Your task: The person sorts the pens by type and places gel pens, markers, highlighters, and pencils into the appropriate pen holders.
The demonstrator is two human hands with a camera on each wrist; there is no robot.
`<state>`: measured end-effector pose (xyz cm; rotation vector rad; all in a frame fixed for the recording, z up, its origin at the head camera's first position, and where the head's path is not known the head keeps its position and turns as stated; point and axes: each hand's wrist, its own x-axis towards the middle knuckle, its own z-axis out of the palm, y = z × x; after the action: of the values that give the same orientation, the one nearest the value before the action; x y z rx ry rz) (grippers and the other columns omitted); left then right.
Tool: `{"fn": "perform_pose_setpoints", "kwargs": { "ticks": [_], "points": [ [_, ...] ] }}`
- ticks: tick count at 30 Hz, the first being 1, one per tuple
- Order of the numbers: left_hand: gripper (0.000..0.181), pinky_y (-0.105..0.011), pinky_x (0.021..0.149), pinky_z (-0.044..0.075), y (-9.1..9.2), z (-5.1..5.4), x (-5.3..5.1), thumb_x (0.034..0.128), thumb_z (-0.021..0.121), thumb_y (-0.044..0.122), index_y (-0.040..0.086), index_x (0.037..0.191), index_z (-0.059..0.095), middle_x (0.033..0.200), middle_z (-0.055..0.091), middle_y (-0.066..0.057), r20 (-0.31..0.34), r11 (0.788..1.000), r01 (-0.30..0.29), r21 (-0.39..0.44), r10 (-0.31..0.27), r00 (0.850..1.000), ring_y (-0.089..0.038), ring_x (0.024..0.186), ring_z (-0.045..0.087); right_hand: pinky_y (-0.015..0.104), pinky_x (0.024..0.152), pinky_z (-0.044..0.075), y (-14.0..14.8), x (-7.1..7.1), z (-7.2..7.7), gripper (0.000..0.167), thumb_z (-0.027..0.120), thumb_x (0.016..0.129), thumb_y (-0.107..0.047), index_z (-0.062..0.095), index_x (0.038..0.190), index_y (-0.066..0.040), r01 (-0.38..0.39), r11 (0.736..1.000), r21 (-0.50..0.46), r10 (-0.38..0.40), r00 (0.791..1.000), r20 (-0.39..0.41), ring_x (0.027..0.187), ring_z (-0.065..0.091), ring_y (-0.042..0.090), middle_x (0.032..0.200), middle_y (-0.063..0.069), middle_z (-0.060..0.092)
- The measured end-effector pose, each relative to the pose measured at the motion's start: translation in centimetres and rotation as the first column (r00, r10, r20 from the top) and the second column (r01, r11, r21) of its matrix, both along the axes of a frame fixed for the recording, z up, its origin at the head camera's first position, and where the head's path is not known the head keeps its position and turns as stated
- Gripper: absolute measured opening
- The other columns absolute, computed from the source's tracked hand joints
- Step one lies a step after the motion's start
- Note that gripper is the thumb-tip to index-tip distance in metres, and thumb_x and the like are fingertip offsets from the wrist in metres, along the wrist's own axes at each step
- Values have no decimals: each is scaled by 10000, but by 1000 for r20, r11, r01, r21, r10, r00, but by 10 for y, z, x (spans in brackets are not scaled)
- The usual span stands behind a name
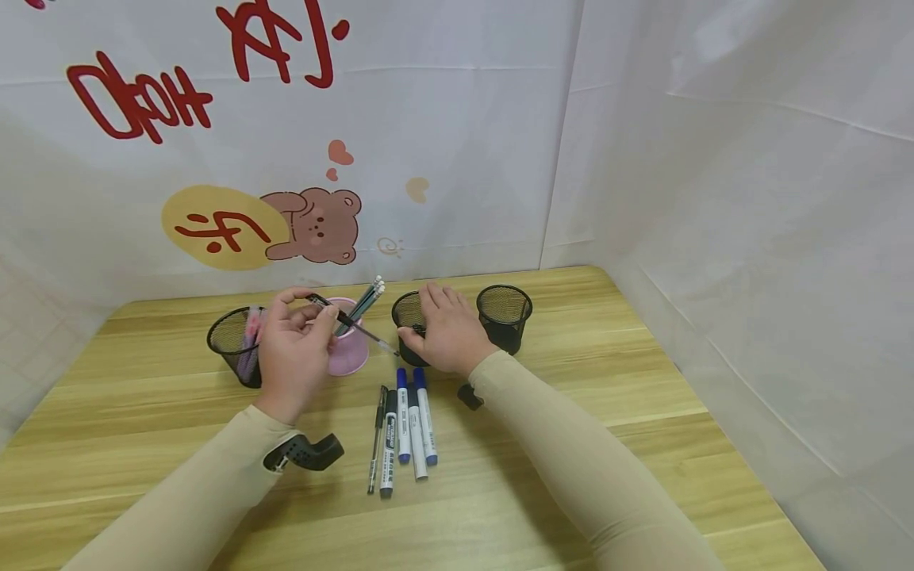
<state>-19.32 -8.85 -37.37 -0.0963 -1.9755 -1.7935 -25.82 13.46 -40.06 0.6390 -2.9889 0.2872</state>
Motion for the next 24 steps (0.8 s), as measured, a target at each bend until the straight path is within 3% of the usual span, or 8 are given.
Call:
{"fn": "perform_pose_setpoints", "kwargs": {
  "ticks": [9,20,24],
  "points": [
    [330,-217,595,559,0,0,-3,1004,670,8,11,1294,513,930,651,-9,-56,992,-31,119,38,998,-142,614,627,566,1315,216,0,1,1,882,420,1063,-642,244,1660,-17,-2,1000,-7,2,1000,-5,1612,238,409,1749,169,220],
    [351,-183,527,467,5,0,-8,995,677,-4,-62,1274,473,867,639,10,-135,969,-55,239,89,987,-87,563,569,562,1318,206,0,2,1,898,407,1058,-662,227,1666,-26,4,1000,-7,-4,1000,5,1620,220,395,1757,154,197],
    [341,-191,534,485,7,-3,-11,987,680,-20,-63,1256,474,858,633,-1,-149,961,-45,274,89,985,-93,551,563,565,1316,210,0,2,1,900,413,1057,-663,233,1665,-25,4,1000,-9,-4,1000,3,1618,226,398,1758,155,196]
  ]
}}
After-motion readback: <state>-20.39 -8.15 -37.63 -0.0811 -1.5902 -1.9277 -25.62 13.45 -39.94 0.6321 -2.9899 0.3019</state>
